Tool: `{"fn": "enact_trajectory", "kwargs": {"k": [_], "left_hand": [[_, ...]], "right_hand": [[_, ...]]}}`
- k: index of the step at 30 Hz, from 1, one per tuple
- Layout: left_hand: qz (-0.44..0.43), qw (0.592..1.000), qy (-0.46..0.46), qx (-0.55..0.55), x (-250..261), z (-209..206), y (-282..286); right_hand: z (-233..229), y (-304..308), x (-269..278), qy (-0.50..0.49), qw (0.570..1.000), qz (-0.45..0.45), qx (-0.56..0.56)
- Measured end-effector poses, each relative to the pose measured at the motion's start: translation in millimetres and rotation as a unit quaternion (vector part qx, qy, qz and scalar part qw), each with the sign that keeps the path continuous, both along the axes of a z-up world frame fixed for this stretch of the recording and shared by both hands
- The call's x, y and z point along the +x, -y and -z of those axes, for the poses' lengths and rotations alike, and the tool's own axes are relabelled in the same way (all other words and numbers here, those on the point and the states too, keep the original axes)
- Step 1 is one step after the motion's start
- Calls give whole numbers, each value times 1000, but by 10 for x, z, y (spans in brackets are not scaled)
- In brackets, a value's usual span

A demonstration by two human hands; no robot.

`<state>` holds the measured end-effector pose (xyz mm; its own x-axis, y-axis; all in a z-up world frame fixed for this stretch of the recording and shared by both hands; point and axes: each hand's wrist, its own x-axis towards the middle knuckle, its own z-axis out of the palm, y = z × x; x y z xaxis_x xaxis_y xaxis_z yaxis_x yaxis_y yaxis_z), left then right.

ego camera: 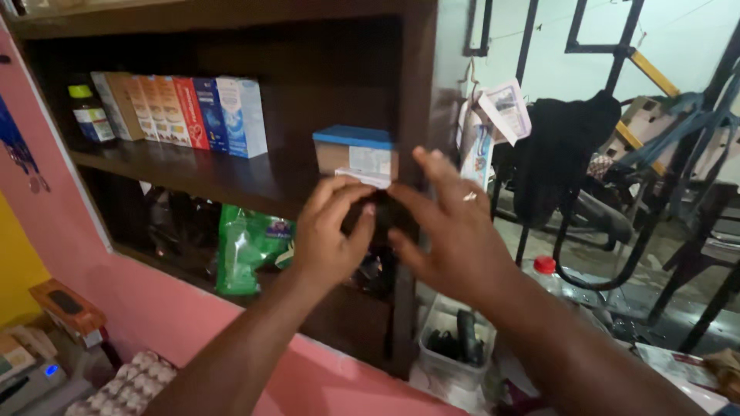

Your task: The person takes several medicine boxes and a bottle from a wall shelf and places them on a nearby ledge. They handle each item individually, briefly turning them over before setting them down in a pile.

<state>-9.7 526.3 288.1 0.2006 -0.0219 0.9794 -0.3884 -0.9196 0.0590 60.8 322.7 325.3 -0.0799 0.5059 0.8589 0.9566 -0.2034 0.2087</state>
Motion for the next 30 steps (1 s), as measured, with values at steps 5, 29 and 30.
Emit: {"fn": "enact_trajectory", "kwargs": {"k": [5, 29, 30], "left_hand": [[-74, 995, -31, 61, 309, -425, -507], [-111, 945, -307, 18, 488, -532, -668], [-114, 944, -308, 21, 477, -545, -656]], "right_hand": [[-159, -300, 248, -8, 996, 46, 74], [75, -581, 456, -32, 996, -4, 88], [81, -582, 452, -40, 995, -14, 87]]}}
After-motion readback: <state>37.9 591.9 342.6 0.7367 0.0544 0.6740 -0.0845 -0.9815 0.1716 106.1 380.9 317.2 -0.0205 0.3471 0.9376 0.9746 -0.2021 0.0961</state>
